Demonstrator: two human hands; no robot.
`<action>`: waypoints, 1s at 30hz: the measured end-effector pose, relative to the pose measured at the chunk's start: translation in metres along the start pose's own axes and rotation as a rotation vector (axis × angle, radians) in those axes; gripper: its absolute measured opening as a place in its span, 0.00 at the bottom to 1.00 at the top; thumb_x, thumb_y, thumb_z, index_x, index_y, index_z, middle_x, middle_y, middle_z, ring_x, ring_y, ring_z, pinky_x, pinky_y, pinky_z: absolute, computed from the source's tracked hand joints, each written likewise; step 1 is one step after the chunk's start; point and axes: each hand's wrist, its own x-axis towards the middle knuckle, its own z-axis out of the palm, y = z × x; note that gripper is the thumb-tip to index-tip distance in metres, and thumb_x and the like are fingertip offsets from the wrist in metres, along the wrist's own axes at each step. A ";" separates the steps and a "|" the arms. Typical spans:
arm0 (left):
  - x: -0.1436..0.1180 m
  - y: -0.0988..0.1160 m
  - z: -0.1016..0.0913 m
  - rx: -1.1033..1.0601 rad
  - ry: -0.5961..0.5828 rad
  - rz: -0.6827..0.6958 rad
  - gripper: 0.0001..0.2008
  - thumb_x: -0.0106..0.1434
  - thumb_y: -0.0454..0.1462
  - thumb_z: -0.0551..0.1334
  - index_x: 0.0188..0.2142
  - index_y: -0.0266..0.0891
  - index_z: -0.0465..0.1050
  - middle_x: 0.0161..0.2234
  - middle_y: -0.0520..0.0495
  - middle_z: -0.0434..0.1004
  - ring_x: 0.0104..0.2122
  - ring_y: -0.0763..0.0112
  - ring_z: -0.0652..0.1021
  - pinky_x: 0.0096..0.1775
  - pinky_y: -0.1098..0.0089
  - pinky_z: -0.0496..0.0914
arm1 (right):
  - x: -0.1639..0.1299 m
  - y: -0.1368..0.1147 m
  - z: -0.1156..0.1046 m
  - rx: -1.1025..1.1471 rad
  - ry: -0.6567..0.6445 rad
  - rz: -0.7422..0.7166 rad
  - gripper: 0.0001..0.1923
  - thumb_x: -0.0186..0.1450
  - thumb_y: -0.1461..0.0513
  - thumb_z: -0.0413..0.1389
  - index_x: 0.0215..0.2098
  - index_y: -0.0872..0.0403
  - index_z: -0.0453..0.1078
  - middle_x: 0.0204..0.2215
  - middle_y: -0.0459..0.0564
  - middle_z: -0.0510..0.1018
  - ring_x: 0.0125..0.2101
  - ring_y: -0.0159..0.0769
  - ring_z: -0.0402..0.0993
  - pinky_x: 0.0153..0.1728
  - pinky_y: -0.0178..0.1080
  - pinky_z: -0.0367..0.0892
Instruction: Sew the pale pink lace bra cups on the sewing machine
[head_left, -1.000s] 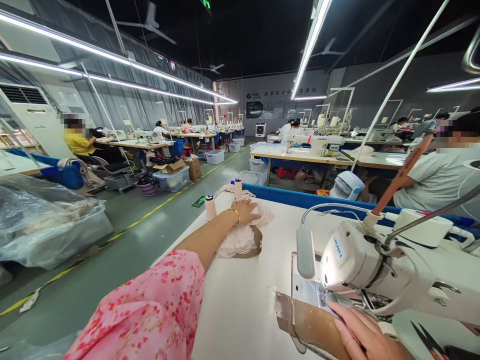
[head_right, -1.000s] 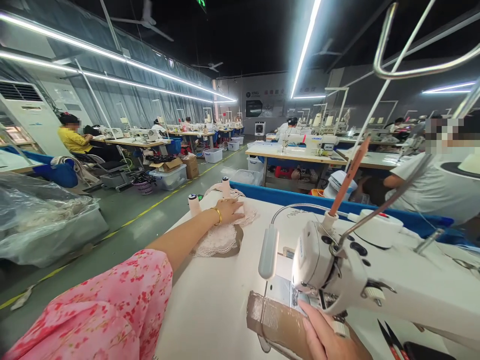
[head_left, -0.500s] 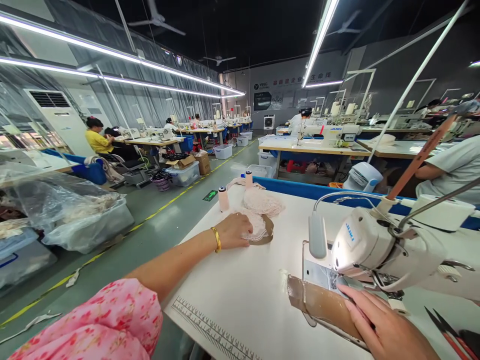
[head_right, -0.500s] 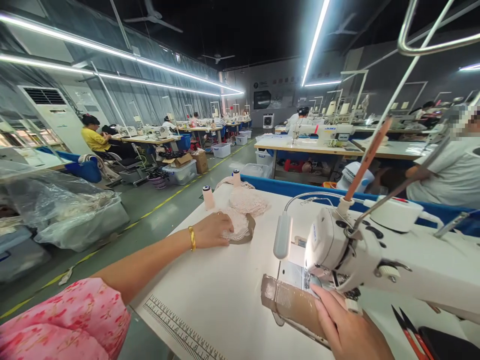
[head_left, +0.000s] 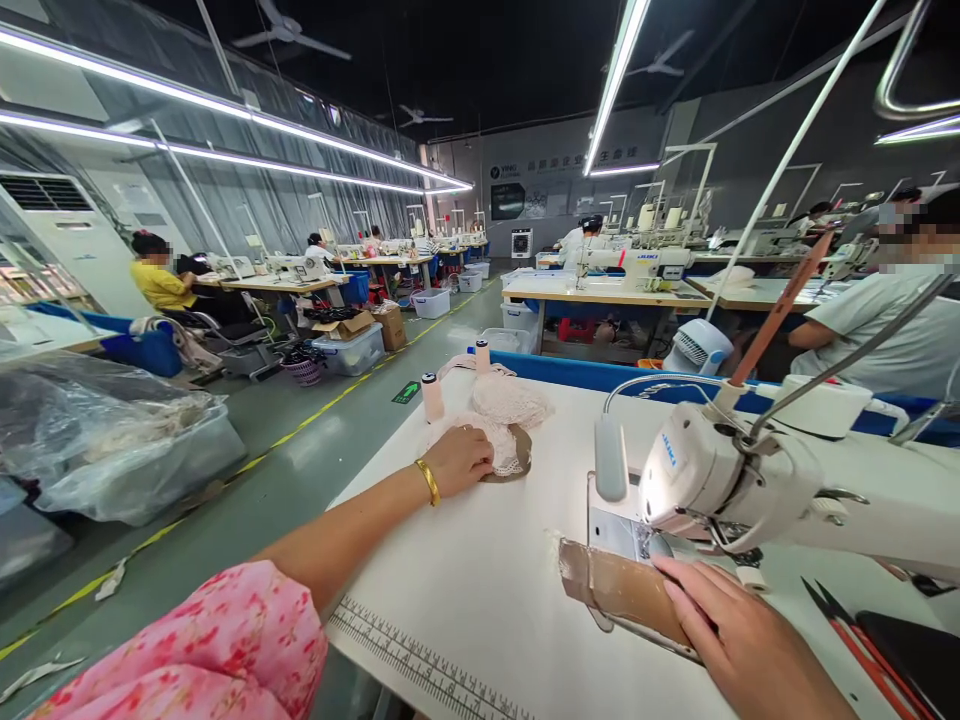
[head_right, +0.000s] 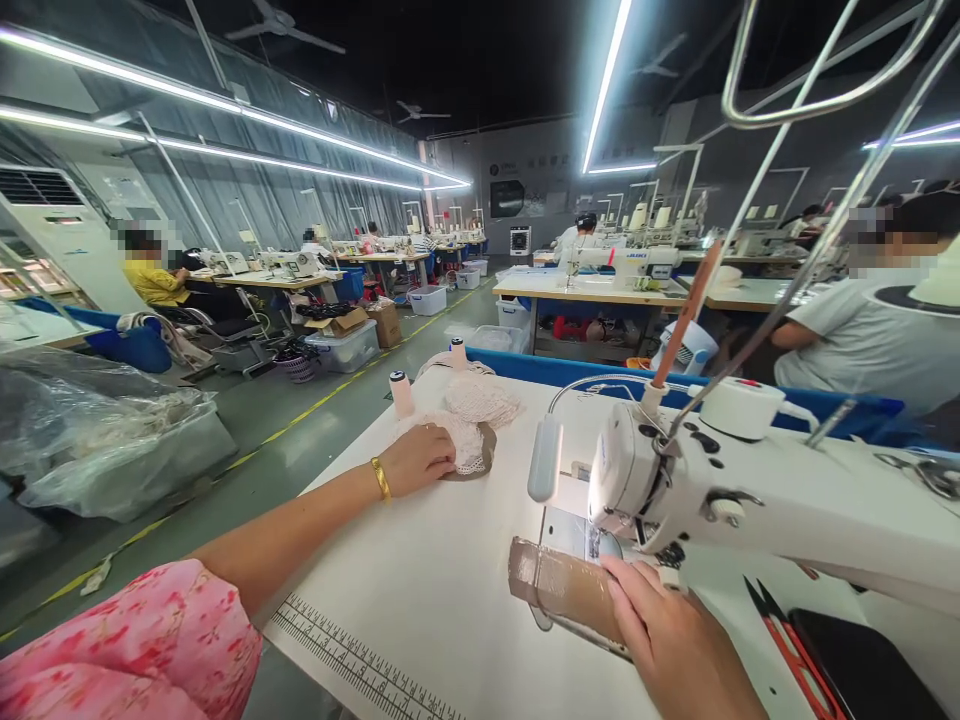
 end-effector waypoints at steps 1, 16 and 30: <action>-0.001 0.006 -0.001 -0.048 0.022 -0.016 0.09 0.65 0.37 0.64 0.28 0.39 0.72 0.32 0.47 0.77 0.37 0.62 0.76 0.45 0.62 0.68 | 0.001 -0.003 -0.003 0.043 0.004 -0.028 0.17 0.75 0.56 0.47 0.49 0.45 0.79 0.43 0.48 0.86 0.40 0.43 0.85 0.35 0.42 0.79; -0.048 0.123 0.063 -1.874 -0.541 -0.421 0.24 0.65 0.53 0.67 0.49 0.36 0.74 0.46 0.40 0.81 0.40 0.64 0.81 0.45 0.66 0.75 | 0.027 -0.069 -0.044 1.527 -0.571 0.482 0.28 0.62 0.44 0.68 0.51 0.50 0.70 0.41 0.49 0.78 0.42 0.40 0.76 0.48 0.44 0.71; 0.019 0.130 0.087 -0.900 -0.570 -0.081 0.19 0.56 0.49 0.75 0.32 0.37 0.75 0.25 0.55 0.69 0.26 0.75 0.68 0.30 0.73 0.61 | 0.029 -0.052 -0.051 0.933 -0.440 0.500 0.15 0.70 0.50 0.62 0.46 0.50 0.68 0.30 0.40 0.66 0.30 0.31 0.62 0.30 0.34 0.59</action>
